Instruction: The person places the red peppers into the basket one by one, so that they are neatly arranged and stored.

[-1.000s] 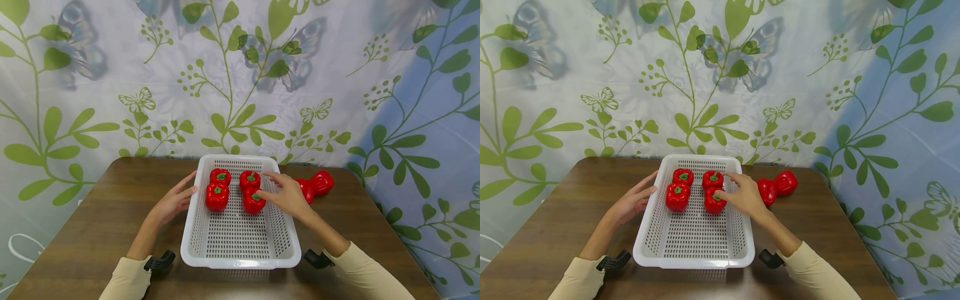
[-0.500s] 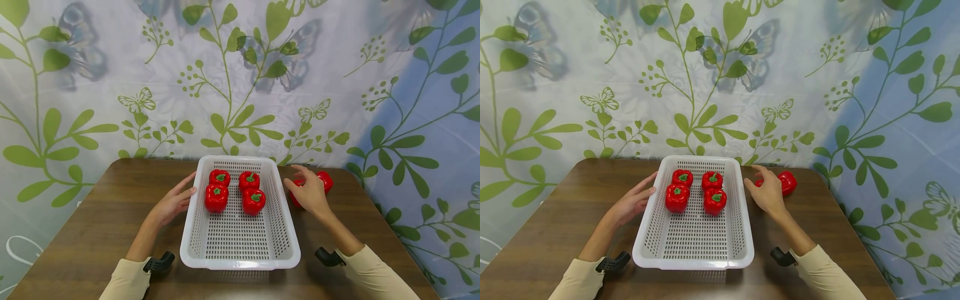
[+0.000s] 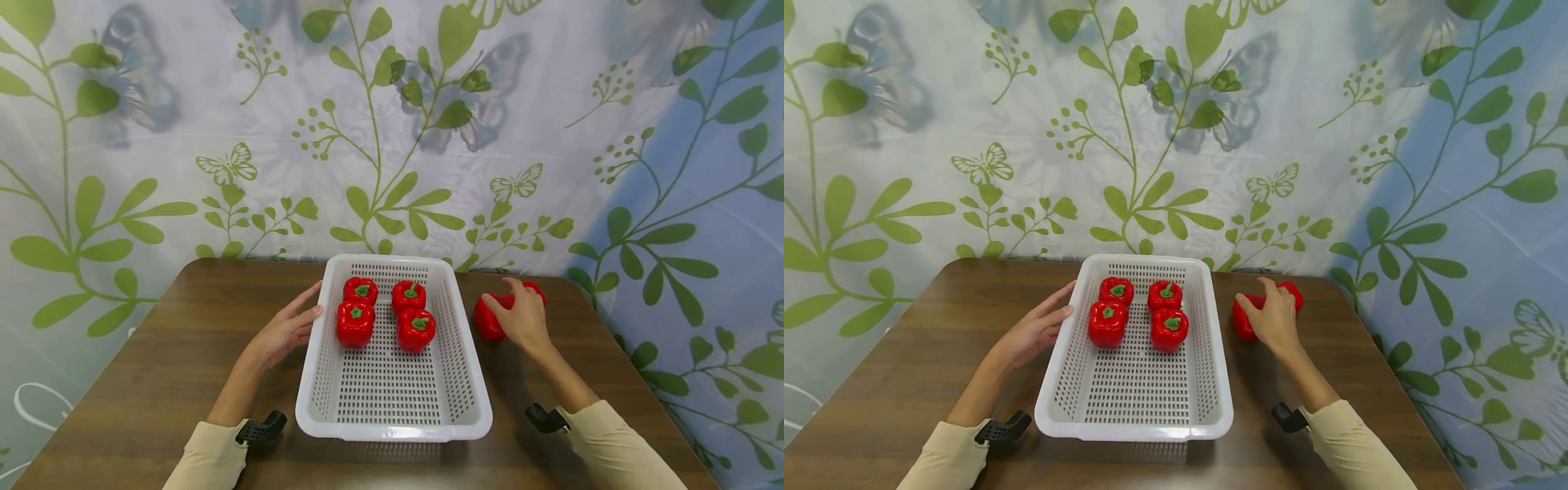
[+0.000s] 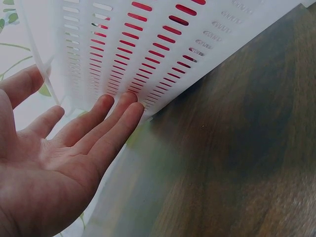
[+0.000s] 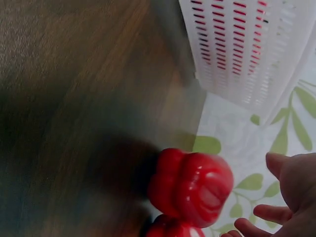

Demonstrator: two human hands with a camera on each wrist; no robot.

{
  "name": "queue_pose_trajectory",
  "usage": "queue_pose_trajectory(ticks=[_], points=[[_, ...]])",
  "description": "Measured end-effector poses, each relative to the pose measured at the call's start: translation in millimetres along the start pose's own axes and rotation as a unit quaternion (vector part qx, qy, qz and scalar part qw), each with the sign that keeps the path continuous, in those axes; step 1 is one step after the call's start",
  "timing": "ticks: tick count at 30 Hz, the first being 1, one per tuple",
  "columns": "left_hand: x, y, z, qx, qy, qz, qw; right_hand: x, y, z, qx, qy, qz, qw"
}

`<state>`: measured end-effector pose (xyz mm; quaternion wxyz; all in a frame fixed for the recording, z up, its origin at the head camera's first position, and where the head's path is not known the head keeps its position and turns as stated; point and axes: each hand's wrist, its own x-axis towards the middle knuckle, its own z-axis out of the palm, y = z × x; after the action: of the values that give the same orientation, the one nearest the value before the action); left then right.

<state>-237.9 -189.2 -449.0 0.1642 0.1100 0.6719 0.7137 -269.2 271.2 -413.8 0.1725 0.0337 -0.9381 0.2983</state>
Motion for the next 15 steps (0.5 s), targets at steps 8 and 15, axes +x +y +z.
queue_pose_trajectory(ticks=[8,15], points=[[0.1,-0.3,-0.5,0.002,0.002,-0.001,1.0000,5,8,7.7,-0.021,-0.017,0.027,0.999],[0.5,-1.0,-1.0,0.003,-0.002,0.003,1.0000,6,16,15.4,-0.043,-0.048,0.056,0.996]])
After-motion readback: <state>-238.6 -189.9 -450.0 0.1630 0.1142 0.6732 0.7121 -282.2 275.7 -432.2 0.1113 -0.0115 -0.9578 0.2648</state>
